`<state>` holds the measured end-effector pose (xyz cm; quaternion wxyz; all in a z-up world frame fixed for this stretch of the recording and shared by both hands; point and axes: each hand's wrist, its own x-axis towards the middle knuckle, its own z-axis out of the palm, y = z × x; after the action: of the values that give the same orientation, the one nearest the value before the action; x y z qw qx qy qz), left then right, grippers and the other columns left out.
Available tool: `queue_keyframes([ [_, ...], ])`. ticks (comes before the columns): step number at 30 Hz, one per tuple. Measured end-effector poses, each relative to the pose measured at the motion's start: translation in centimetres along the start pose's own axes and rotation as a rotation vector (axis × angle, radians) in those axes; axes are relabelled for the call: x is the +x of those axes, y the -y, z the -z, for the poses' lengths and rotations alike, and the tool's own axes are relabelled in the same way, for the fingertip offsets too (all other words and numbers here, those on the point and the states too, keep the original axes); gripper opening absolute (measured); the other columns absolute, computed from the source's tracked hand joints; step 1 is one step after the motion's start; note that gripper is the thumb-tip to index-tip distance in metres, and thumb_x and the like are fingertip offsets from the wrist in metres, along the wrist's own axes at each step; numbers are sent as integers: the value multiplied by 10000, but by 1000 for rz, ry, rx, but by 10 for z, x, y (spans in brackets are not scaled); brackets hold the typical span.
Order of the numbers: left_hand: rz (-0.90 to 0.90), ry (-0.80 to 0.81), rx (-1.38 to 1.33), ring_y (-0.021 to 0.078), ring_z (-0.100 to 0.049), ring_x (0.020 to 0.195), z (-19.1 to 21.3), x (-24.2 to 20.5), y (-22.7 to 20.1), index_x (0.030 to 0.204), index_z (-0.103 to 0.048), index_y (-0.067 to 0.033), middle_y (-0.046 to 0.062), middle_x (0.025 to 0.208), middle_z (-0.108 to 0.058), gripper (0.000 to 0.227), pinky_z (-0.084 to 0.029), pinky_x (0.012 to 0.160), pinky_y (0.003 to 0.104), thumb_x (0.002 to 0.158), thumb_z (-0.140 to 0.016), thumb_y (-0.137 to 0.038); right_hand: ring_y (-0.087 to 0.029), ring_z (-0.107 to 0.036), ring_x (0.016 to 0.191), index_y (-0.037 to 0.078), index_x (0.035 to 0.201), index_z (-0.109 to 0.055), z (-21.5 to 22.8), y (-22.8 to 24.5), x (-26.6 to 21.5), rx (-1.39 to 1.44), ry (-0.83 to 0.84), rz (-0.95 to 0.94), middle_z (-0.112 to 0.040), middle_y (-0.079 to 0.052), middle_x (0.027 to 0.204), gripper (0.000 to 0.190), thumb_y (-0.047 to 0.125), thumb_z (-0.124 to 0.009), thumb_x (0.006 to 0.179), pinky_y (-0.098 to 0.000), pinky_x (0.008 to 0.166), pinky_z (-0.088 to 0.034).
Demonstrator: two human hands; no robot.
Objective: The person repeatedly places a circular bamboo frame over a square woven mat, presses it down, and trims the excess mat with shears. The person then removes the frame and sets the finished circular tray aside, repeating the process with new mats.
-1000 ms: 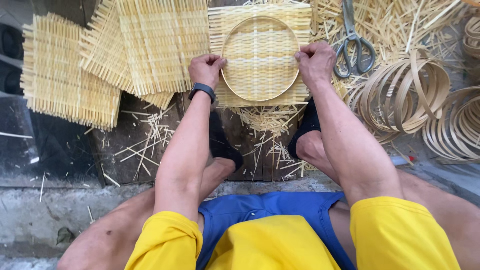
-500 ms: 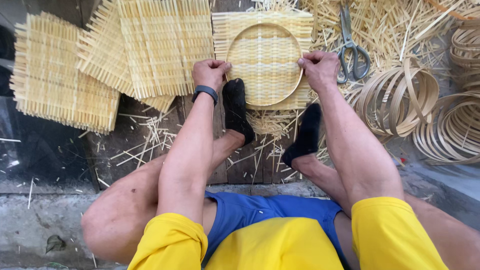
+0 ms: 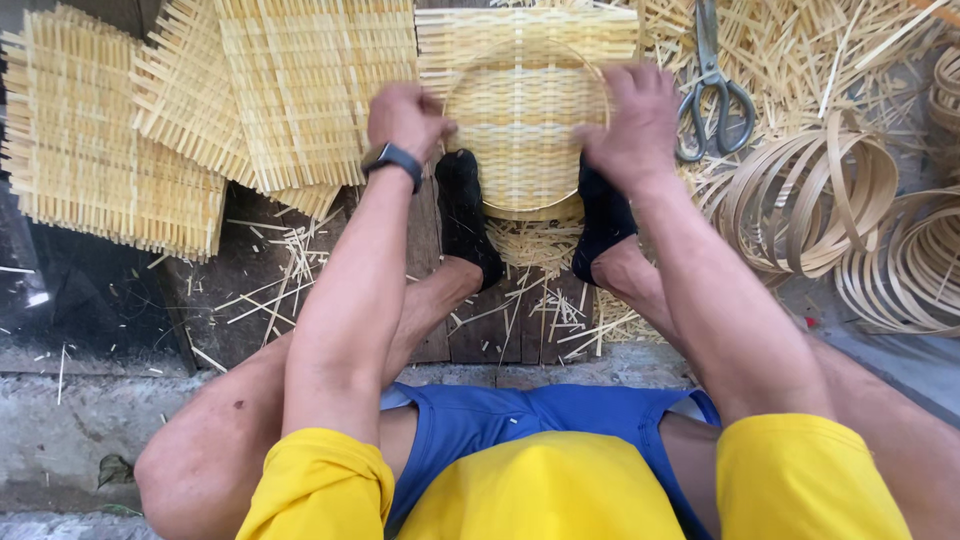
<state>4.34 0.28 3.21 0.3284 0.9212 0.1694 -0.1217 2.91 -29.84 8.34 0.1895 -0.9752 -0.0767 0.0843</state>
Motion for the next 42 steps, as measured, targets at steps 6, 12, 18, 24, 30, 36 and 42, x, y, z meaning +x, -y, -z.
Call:
queue_keyframes([
  [6,-895,-203,59,282,-615,1153,-38,47,-50,1234,-767,-121,116,1254,-692,341,-470,1014,469,1003,-750,-371,-430,-45,1526,47,1604,-277,-54,75,-29,-237,282,435,-138,-278,1658,1172,542,-778,666,-623,1207,-83],
  [12,-643,-10,-188,204,-695,1041,-67,70,-44,1112,-808,-175,-20,1121,-759,231,-555,937,360,1000,-735,-364,-410,-102,1605,87,1633,-386,-95,47,-35,-484,-182,578,-241,-229,1667,716,281,-635,990,-645,1312,-73],
  [18,-581,24,-343,186,-720,967,-65,68,-47,1107,-810,-191,-17,1132,-698,232,-582,826,337,952,-753,-353,-402,-305,1471,48,1522,-499,-70,53,-28,-231,30,532,-394,-245,1546,932,556,-609,748,-605,1193,-204],
  [24,-550,135,-140,209,-643,796,-65,85,-47,896,-788,-158,21,890,-680,376,-514,704,384,1035,-608,-456,-337,-558,1286,-16,1352,-621,-39,1,68,-15,-249,372,-640,-189,1356,581,515,-459,1181,-507,1110,-428],
  [30,-220,369,-206,190,-554,598,-79,100,-44,766,-735,-91,34,618,-630,493,-440,588,376,976,-633,-525,-308,-639,718,-22,854,-692,-78,-29,108,390,271,-227,-657,-178,739,694,532,-382,1134,-467,712,-512],
  [36,-280,328,-268,188,-596,613,-83,107,-37,739,-716,-56,72,630,-654,474,-455,601,384,918,-674,-494,-298,-571,668,-29,839,-691,-88,-42,108,618,267,-234,-666,-174,721,719,595,-413,1065,-480,705,-491],
  [42,-325,299,-196,229,-599,626,-85,107,-41,738,-689,-58,91,655,-652,521,-456,603,406,957,-608,-523,-278,-451,655,-13,677,-448,-85,-37,105,409,394,-448,-545,-146,691,856,667,-305,1176,-525,690,-497],
])
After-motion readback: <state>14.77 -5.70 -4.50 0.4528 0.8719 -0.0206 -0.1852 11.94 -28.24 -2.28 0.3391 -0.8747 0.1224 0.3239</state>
